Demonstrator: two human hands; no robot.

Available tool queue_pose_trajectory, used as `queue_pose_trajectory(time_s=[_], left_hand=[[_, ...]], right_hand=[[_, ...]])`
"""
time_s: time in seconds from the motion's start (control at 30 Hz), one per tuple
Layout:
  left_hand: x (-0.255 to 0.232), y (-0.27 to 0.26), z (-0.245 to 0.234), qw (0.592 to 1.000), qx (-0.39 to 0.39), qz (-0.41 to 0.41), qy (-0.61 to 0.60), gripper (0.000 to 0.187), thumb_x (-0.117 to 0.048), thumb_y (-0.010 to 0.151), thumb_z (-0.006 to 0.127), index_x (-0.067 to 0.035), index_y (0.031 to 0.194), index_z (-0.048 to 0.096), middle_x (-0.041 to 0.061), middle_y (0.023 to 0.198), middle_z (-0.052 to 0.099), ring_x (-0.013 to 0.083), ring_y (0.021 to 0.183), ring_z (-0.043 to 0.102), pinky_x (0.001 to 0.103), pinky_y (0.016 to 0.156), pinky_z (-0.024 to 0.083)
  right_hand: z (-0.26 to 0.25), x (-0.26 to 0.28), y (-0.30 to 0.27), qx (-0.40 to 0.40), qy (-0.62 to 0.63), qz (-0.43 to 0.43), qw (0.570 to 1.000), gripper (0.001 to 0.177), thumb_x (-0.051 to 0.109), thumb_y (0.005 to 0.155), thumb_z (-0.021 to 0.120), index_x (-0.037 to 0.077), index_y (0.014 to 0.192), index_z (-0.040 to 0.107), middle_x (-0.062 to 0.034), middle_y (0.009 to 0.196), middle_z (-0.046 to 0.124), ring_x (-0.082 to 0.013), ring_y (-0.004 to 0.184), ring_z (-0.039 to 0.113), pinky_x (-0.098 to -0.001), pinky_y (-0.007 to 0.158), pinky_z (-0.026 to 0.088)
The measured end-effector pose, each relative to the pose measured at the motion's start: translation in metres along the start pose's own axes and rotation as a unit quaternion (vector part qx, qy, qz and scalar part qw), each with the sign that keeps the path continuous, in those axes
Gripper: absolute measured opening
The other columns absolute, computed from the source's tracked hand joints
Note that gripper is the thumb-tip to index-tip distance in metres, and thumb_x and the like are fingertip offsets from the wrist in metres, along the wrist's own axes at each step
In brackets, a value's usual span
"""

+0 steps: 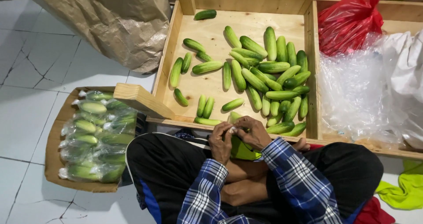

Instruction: The person picks cucumbers from a wooden tray, wipes them with a yellow cloth, and places them into plastic bags which they then seal by hand and place into a cardboard box.

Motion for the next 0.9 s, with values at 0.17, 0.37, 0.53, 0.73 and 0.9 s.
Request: queue_pose_trajectory(time_s=[0.17, 0.37, 0.53, 0.73, 0.9], left_hand=[[0.004, -0.010, 0.006, 0.995, -0.033, 0.058, 0.076, 0.029, -0.003, 0.083, 0.072, -0.012, 0.110, 0.076, 0.008, 0.091, 0.076, 0.0316, 0.086, 0.075, 0.038, 0.078, 0.060], [-0.011, -0.008, 0.007, 0.989, -0.051, 0.093, 0.100, 0.014, -0.010, 0.089, 0.069, -0.018, 0.099, 0.075, 0.002, 0.087, 0.078, 0.0266, 0.076, 0.076, 0.033, 0.069, 0.060], [-0.016, -0.004, 0.005, 0.992, -0.057, 0.069, 0.085, 0.011, -0.008, 0.089, 0.071, -0.016, 0.096, 0.073, 0.003, 0.089, 0.078, 0.0267, 0.079, 0.076, 0.032, 0.069, 0.060], [-0.027, 0.003, -0.002, 0.996, -0.020, 0.081, 0.011, 0.005, -0.007, 0.090, 0.073, -0.009, 0.092, 0.077, 0.008, 0.092, 0.079, 0.0294, 0.082, 0.077, 0.035, 0.075, 0.061], [0.001, -0.005, 0.006, 0.994, -0.043, 0.096, 0.031, 0.005, -0.008, 0.085, 0.082, -0.006, 0.086, 0.077, 0.008, 0.091, 0.079, 0.0298, 0.082, 0.077, 0.035, 0.076, 0.061]], right_hand=[[0.014, -0.031, -0.001, -0.037, 0.122, 0.058, 0.990, 0.017, 0.022, 0.080, 0.083, 0.011, 0.092, 0.083, -0.0100, 0.113, 0.073, -0.0261, 0.093, 0.071, -0.0390, 0.080, 0.059], [0.011, -0.029, -0.001, -0.019, 0.186, 0.045, 0.981, 0.012, 0.016, 0.079, 0.082, 0.006, 0.087, 0.083, -0.0140, 0.117, 0.067, -0.0287, 0.110, 0.063, -0.0438, 0.098, 0.050], [0.005, -0.008, -0.002, 0.014, 0.233, 0.062, 0.970, 0.015, 0.012, 0.079, 0.081, 0.003, 0.090, 0.083, -0.0168, 0.121, 0.063, -0.0313, 0.115, 0.058, -0.0486, 0.105, 0.043], [0.000, 0.001, -0.005, 0.032, 0.258, 0.070, 0.963, 0.018, 0.011, 0.085, 0.077, 0.000, 0.099, 0.081, -0.0203, 0.130, 0.059, -0.0335, 0.126, 0.052, -0.0516, 0.113, 0.036], [0.010, -0.028, 0.000, 0.032, 0.246, 0.049, 0.967, 0.017, 0.010, 0.088, 0.076, -0.001, 0.101, 0.079, -0.0223, 0.127, 0.062, -0.0352, 0.128, 0.055, -0.0520, 0.114, 0.036]])
Point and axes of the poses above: each hand's wrist, its own y-axis towards the middle knuckle, its own z-axis out of the palm, x = y × z, the point moved 4 cm from there along y, towards the middle knuckle
